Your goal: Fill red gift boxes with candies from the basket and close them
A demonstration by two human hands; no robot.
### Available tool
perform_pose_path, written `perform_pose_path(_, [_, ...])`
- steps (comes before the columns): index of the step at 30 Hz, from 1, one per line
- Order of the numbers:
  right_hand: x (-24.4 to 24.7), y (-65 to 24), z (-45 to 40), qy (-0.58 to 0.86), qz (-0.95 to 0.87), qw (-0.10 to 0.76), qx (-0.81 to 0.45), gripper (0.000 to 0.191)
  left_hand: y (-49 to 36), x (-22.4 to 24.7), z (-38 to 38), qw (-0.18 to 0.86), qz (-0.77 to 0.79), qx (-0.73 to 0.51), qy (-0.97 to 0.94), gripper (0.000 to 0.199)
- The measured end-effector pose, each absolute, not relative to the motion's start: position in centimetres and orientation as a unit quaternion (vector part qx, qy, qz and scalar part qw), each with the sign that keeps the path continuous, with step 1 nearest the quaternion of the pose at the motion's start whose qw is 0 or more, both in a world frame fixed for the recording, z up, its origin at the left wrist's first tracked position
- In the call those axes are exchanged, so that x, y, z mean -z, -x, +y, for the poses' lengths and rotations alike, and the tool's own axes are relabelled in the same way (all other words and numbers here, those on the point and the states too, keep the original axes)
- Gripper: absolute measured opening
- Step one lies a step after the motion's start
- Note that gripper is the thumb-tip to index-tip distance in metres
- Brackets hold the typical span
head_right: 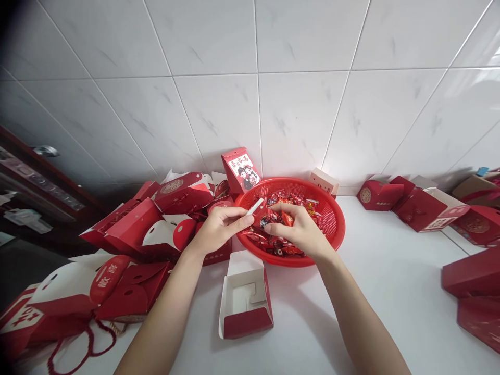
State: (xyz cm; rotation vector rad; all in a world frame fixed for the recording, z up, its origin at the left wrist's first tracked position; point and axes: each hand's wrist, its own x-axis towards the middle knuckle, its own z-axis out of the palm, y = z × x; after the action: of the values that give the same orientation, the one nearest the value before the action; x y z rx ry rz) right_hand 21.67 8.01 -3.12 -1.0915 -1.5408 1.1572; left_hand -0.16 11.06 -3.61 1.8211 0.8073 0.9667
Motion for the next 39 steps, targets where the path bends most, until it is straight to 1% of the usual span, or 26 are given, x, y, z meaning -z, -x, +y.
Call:
perform_pose_path(2, [3.13,-21.80,8.07,0.415,-0.553,0.487,-0.533,0.022,0.36,3.53,11.07,0.459,0.317,-0.405,-0.725,0.026])
perform_pose_path(4, [3.04,-21.95,8.17,0.384,-0.491,0.521,-0.583,0.019,0.62,3.45,11.10,0.457,0.316,-0.420,-0.718,0.027])
perform_pose_path(6, [2.85,-22.05,8.27,0.367,-0.455,0.537,-0.608,0.019,0.86,3.41,11.16,0.446,0.319,-0.430,-0.717,0.028])
perform_pose_path(8, [2.67,-22.05,8.34,0.361,-0.439,0.538,-0.623,0.023,1.03,3.42,11.22,0.431,0.323,-0.439,-0.719,0.030])
perform_pose_path(13, [2.64,-21.71,8.46,0.382,-0.421,0.524,-0.634,0.028,1.02,3.44,11.13,0.402,0.342,-0.447,-0.722,0.042])
perform_pose_path(19, [2.98,-21.56,8.41,0.370,-0.432,0.513,-0.643,0.025,0.87,3.13,10.69,0.462,0.337,-0.430,-0.699,0.041])
perform_pose_path(25, [2.83,-21.59,8.00,0.367,-0.454,0.494,-0.644,0.024,0.80,3.36,10.84,0.477,0.331,-0.429,-0.692,0.043])
perform_pose_path(30, [2.52,-21.38,7.75,0.380,-0.454,0.502,-0.631,0.031,0.82,3.38,10.82,0.496,0.328,-0.430,-0.679,0.047])
perform_pose_path(39, [2.37,-21.42,7.51,0.401,-0.451,0.507,-0.615,0.038,1.17,2.83,10.62,0.491,0.320,-0.438,-0.682,0.047])
